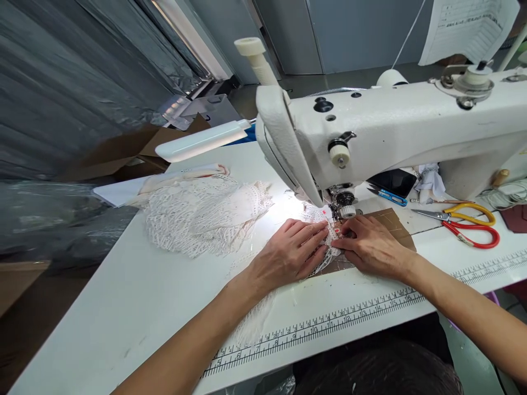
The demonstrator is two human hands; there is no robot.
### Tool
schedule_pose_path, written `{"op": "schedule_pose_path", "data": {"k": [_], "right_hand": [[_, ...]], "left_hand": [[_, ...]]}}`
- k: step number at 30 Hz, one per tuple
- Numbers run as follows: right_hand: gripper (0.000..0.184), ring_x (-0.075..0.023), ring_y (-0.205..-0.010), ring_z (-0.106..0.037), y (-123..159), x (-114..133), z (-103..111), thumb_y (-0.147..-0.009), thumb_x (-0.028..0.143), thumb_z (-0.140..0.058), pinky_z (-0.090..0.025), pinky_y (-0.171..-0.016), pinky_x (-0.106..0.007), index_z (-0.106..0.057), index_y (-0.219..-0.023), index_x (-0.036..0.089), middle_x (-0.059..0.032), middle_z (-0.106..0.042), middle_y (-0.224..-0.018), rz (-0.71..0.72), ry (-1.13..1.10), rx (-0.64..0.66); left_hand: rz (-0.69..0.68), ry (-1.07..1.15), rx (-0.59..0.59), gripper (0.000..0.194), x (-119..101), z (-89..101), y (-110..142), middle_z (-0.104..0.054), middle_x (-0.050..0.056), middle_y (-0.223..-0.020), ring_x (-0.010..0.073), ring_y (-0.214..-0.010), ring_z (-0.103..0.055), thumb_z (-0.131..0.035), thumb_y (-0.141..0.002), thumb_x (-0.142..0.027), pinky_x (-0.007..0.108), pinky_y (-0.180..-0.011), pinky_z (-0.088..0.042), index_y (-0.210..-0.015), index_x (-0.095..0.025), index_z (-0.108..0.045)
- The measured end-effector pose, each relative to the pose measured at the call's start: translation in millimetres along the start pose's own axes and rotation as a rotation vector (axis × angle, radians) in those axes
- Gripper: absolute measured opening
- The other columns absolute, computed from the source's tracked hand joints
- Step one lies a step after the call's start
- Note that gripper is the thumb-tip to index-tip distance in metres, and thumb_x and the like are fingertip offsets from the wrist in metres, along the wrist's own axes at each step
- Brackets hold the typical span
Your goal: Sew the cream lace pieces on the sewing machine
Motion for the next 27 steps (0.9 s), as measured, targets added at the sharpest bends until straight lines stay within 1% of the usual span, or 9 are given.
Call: {"op": "schedule_pose_path", "data": {"k": [8, 10, 14, 16, 18, 21, 24, 27], "right_hand": [[0.029, -0.0206, -0.1, -0.051, -1, 1, 0, -0.094, 0.017, -0.046, -0.046, -0.089, -0.038, -0.068, -0.112, 0.023, -0.0096, -0.057, -0.104, 0.007, 0.025, 0.021], [0.029, -0.0207, -0.099, -0.05, -1, 1, 0, -0.094, 0.017, -0.046, -0.046, -0.088, -0.038, -0.068, -0.112, 0.022, -0.0099, -0.057, -0.105, 0.008, 0.041, 0.027], [0.028, -0.0226, -0.098, -0.05, 0, 4, 0, -0.092, 0.016, -0.048, -0.048, -0.085, -0.04, -0.067, -0.113, 0.021, -0.0113, -0.057, -0.106, 0.017, 0.092, 0.029], [0.029, -0.0232, -0.098, -0.05, 0, 4, -1, -0.092, 0.016, -0.048, -0.049, -0.084, -0.041, -0.066, -0.115, 0.021, -0.0115, -0.057, -0.106, 0.014, 0.106, 0.038], [0.03, -0.0233, -0.099, -0.051, -1, 4, -2, -0.093, 0.016, -0.047, -0.049, -0.084, -0.041, -0.065, -0.116, 0.02, -0.0114, -0.057, -0.105, -0.007, 0.109, 0.047], [0.031, -0.0228, -0.099, -0.051, -2, 3, -4, -0.093, 0.015, -0.046, -0.05, -0.084, -0.04, -0.064, -0.118, 0.02, -0.0116, -0.057, -0.105, -0.041, 0.113, 0.058], [0.029, -0.0224, -0.098, -0.052, -3, 3, -5, -0.096, 0.018, -0.043, -0.05, -0.083, -0.039, -0.064, -0.117, 0.02, -0.0116, -0.057, -0.105, -0.051, 0.125, 0.067], [0.03, -0.0219, -0.097, -0.052, -4, 4, -5, -0.097, 0.018, -0.04, -0.05, -0.081, -0.039, -0.064, -0.116, 0.02, -0.0118, -0.056, -0.105, -0.056, 0.125, 0.044]], "left_hand": [[0.022, 0.014, 0.027, 0.021, 2, -1.4, 1, -0.07, 0.015, -0.108, 0.0217, -0.078, -0.061, -0.046, -0.095, -0.02, 0.036, -0.065, -0.049, -0.102, -0.009, -0.062], [0.05, 0.033, 0.046, 0.022, 2, -1.4, 2, -0.071, 0.014, -0.109, 0.0221, -0.08, -0.062, -0.047, -0.096, -0.023, 0.036, -0.066, -0.049, -0.103, -0.01, -0.063], [0.164, 0.071, 0.166, 0.027, 6, -6.6, 2, -0.069, 0.012, -0.115, 0.0236, -0.092, -0.065, -0.044, -0.099, -0.03, 0.039, -0.077, -0.051, -0.111, -0.012, -0.062], [0.168, 0.087, 0.227, 0.03, 7, -10.9, 0, -0.068, 0.013, -0.119, 0.0241, -0.098, -0.065, -0.04, -0.101, -0.029, 0.04, -0.082, -0.052, -0.112, -0.012, -0.062], [0.131, 0.093, 0.253, 0.031, 8, -14.8, -3, -0.067, 0.015, -0.12, 0.0252, -0.102, -0.065, -0.037, -0.101, -0.026, 0.041, -0.083, -0.052, -0.111, -0.01, -0.062], [0.089, 0.095, 0.227, 0.033, 12, -18.2, -6, -0.068, 0.014, -0.119, 0.0251, -0.105, -0.066, -0.034, -0.102, -0.023, 0.043, -0.086, -0.054, -0.109, -0.01, -0.064], [0.11, 0.113, 0.162, 0.032, 14, -18.7, -2, -0.068, 0.014, -0.121, 0.0251, -0.11, -0.065, -0.035, -0.102, -0.023, 0.044, -0.09, -0.054, -0.112, -0.009, -0.063], [0.133, 0.106, 0.123, 0.031, 15, -18.5, 4, -0.065, 0.014, -0.126, 0.0257, -0.116, -0.062, -0.038, -0.102, -0.023, 0.049, -0.097, -0.051, -0.117, -0.01, -0.061]]}}
Point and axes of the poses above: each hand's wrist, its own y-axis away from the middle knuckle, its own z-axis out of the back of the hand, x = y × z, the point moved 7 cm from there along -y, towards the middle knuckle
